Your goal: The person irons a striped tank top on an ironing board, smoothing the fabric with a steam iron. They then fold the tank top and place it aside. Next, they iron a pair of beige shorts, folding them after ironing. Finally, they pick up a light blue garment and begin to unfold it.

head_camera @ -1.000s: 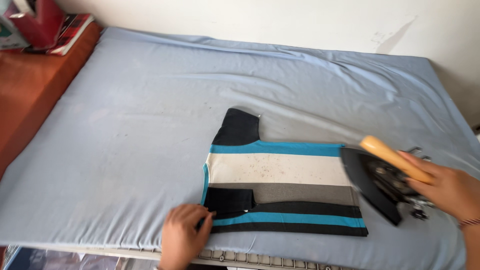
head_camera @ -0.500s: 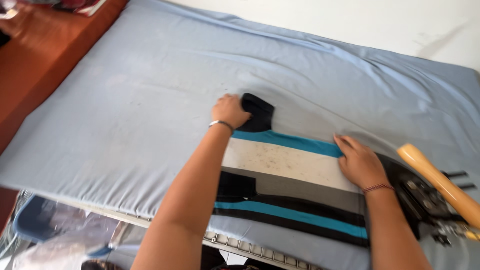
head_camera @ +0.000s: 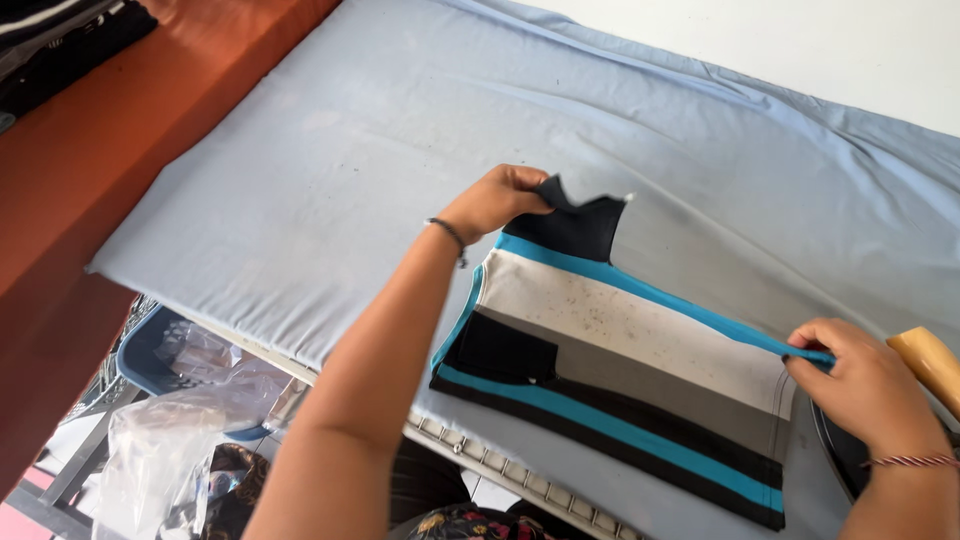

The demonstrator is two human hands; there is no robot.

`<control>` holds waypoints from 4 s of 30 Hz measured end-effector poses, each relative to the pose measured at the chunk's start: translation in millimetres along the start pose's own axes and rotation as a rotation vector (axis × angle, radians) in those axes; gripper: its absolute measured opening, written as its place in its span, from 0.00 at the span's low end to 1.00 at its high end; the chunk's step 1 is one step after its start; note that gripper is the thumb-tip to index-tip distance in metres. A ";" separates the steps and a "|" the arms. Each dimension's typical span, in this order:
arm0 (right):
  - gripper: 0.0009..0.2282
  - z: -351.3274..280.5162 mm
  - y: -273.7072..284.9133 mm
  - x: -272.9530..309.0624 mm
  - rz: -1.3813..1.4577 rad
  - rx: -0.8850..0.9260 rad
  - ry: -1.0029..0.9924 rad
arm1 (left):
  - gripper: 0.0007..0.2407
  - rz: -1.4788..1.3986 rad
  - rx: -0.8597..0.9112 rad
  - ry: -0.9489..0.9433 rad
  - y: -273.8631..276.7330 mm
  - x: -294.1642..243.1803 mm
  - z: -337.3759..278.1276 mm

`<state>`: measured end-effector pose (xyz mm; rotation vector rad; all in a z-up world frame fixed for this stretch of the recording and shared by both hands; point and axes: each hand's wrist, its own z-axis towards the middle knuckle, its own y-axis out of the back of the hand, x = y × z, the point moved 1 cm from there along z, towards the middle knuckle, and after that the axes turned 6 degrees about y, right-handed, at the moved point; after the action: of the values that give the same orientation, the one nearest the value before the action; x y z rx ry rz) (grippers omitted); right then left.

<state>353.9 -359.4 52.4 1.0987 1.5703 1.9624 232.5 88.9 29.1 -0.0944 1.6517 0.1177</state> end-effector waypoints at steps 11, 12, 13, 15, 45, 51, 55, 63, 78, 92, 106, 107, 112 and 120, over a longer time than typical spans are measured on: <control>0.07 -6.4 0.5 13.1 0.009 0.478 -0.058 | 0.12 0.799 0.287 0.112 -24.7 -20.3 -120.1; 0.07 -6.3 -1.2 11.9 0.016 0.498 -0.031 | 0.13 0.788 0.292 0.124 -24.6 -19.5 -122.4; 0.08 -5.6 -2.2 10.8 0.024 0.517 -0.004 | 0.13 0.776 0.297 0.135 -20.7 -18.2 -125.3; 0.06 -4.0 -2.4 10.5 0.167 0.541 -0.001 | 0.15 0.641 0.240 0.044 -8.5 -15.7 -122.6; 0.37 -55.0 -29.7 68.5 -0.222 0.416 0.319 | 0.31 1.186 -0.427 -0.165 -84.8 29.8 -144.9; 0.28 -92.7 90.0 20.6 -0.238 -0.390 0.063 | 0.31 1.185 -0.424 -0.149 -82.9 39.9 -147.6; 0.31 -86.5 102.3 -11.8 -0.008 0.117 -0.698 | 0.31 1.170 -0.436 -0.158 -83.0 35.6 -146.2; 0.25 -102.8 90.2 -1.4 -0.235 -0.215 -0.392 | 0.30 1.166 -0.424 -0.138 -83.2 32.6 -147.6; 0.21 -28.1 46.7 82.7 -0.066 0.014 0.251 | 0.34 1.051 -0.415 -0.154 -80.0 33.2 -151.5; 0.23 19.0 25.2 136.0 0.065 0.112 0.390 | 0.39 1.000 -0.421 -0.132 -79.5 37.5 -152.2; 0.18 62.7 -5.1 193.9 -0.054 0.062 0.511 | 0.35 0.446 -0.500 -0.134 -55.2 40.4 -154.8; 0.18 64.6 -9.2 199.2 -0.064 0.037 0.537 | 0.34 0.316 -0.511 -0.131 -53.4 43.6 -154.9; 0.20 81.5 -8.7 209.5 0.150 0.182 0.676 | 0.34 0.135 -0.570 -0.197 -49.9 52.1 -153.1; 0.20 79.3 -15.5 214.5 -0.032 0.119 0.549 | 0.13 0.567 -0.642 -0.377 -61.0 25.4 -184.1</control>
<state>281.1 -150.7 113.1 0.5874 1.9783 2.2993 56.6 4.0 17.8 -0.0808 1.1726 1.0348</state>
